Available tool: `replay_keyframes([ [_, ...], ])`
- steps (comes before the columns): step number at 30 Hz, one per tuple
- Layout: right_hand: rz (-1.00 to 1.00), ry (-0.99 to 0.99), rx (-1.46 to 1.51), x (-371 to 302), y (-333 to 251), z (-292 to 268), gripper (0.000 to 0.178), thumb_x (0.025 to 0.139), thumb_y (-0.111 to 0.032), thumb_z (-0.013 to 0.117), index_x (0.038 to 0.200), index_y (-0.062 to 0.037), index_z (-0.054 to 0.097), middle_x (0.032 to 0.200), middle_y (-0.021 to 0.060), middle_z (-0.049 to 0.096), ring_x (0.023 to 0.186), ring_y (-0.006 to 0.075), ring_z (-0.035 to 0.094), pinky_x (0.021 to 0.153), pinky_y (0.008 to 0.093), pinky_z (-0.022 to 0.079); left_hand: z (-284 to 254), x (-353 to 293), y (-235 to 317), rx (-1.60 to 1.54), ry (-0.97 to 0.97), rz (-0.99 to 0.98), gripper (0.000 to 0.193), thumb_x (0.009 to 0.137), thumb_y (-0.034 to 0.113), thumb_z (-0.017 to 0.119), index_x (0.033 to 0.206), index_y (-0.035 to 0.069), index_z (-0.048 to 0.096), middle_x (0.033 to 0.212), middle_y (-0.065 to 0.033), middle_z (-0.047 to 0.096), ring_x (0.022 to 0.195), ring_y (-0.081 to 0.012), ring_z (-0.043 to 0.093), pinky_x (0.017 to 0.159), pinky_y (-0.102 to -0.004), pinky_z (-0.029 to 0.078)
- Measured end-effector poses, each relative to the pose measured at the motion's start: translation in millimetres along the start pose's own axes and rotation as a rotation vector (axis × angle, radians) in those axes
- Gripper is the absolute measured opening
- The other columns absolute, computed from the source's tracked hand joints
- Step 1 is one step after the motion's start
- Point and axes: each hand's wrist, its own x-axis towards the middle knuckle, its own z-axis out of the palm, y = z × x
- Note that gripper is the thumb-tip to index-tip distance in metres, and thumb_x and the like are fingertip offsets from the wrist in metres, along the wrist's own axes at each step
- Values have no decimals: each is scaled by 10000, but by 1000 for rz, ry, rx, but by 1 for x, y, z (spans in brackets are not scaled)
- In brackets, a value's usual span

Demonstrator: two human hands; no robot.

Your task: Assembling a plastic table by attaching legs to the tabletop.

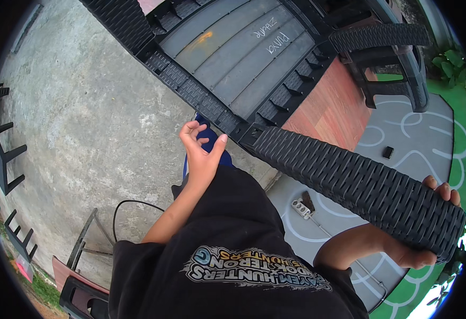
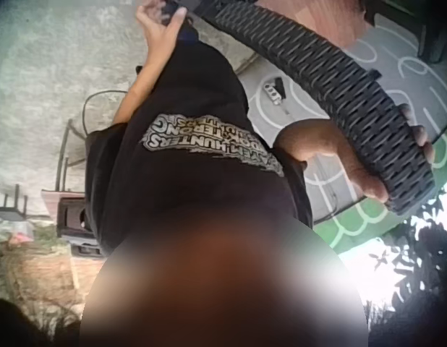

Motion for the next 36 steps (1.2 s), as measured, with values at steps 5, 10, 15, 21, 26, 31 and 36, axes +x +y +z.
replay_keyframes([
  [5, 6, -48, 73, 2, -1, -9, 1003, 737, -523, 754, 1334, 148, 308, 1331, 293, 388, 1285, 392, 381, 1028, 563, 334, 2, 10, -33, -673, -374, -715, 733, 904, 471, 639, 1397, 31, 320, 1377, -218, 377, 1272, -346, 436, 995, -514, 440],
  [10, 0, -85, 175, 5, 12, -18, 1028, 714, -495, 787, 1352, 128, 276, 1311, 269, 365, 1272, 357, 367, 1034, 559, 355, 12, 9, -37, -616, -348, -661, 739, 916, 537, 588, 1353, -14, 360, 1260, -209, 509, 1202, -343, 509, 998, -499, 445],
  [15, 83, -321, 601, -1, 0, -9, 927, 721, -540, 720, 1267, 130, 386, 1278, 265, 429, 1221, 357, 425, 1025, 537, 376, 15, 9, -38, -626, -303, -636, 751, 919, 526, 593, 1325, -60, 360, 1245, -244, 512, 1151, -336, 555, 991, -458, 464],
  [21, 113, -204, 452, -5, 4, -34, 981, 680, -466, 818, 1371, 19, 320, 1209, 145, 335, 1191, 319, 387, 1043, 526, 338, 15, 6, -33, -626, -302, -609, 721, 931, 502, 590, 1298, -82, 379, 1215, -248, 538, 1141, -340, 570, 988, -462, 470],
  [26, 165, -353, 575, -12, -14, -2, 906, 633, -481, 779, 1239, 59, 376, 1166, 199, 353, 1117, 312, 380, 999, 477, 326, 19, 7, -37, -625, -290, -605, 692, 942, 482, 584, 1287, -85, 390, 1210, -253, 549, 1134, -341, 577, 985, -464, 473],
  [31, 208, -411, 560, -1, -2, 13, 874, 688, -486, 711, 1257, 77, 360, 1192, 219, 350, 1136, 326, 385, 1018, 487, 326, 15, 6, -34, -632, -275, -607, 686, 946, 477, 580, 1289, -87, 392, 1223, -248, 545, 1130, -339, 580, 984, -466, 473],
  [36, 152, -330, 543, -12, -2, 18, 883, 693, -491, 705, 1276, 86, 379, 1193, 228, 364, 1122, 325, 393, 1006, 487, 336, 17, 10, -34, -606, -293, -612, 693, 946, 472, 582, 1310, -82, 380, 1239, -239, 534, 1133, -344, 578, 994, -463, 470],
])
